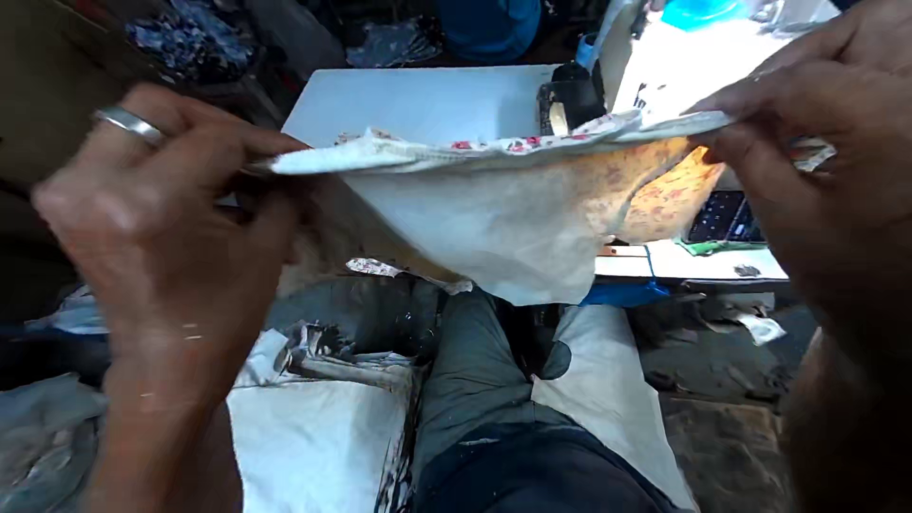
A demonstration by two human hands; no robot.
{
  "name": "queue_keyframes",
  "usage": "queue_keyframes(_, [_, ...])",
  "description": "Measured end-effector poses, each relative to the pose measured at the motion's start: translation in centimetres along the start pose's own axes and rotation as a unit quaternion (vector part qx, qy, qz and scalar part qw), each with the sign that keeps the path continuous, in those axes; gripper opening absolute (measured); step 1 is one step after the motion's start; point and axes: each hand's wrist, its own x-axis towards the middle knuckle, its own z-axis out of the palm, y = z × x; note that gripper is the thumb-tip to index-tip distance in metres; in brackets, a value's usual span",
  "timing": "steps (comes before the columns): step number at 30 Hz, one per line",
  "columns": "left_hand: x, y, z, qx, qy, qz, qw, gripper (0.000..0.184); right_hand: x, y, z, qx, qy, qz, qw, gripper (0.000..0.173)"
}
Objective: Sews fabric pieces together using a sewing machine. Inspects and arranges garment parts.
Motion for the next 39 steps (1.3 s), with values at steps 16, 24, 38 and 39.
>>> queue_keyframes(16, [2.3,-4.7,0.0,-0.384,-0.068,-0.072,0.918,0.02,4.5,-0.8,4.1,0.111,0.037,-0.019,0.993,0.031])
queue_keyframes(24, [-6.7,-7.8,-2.3,-0.298,-0.157,-0.059,0.94,0.016,-5.3,-4.2,5.9,0.185,-0.063,0.046,0.98,0.024])
queue_keyframes(38, [-6.3,-8.1,4.8,-0.081,-0.229,-0.111,0.964,0.028,-7.4,-4.1,15.9,0.194,-0.165,0.047,0.966,0.02])
queue_keyframes(39, [-4.8,-8.3,6.0,-0.092,-0.21,-0.119,0.966,0.024,-5.7,-4.0,17.4,0.185,-0.144,0.038,0.971,0.018])
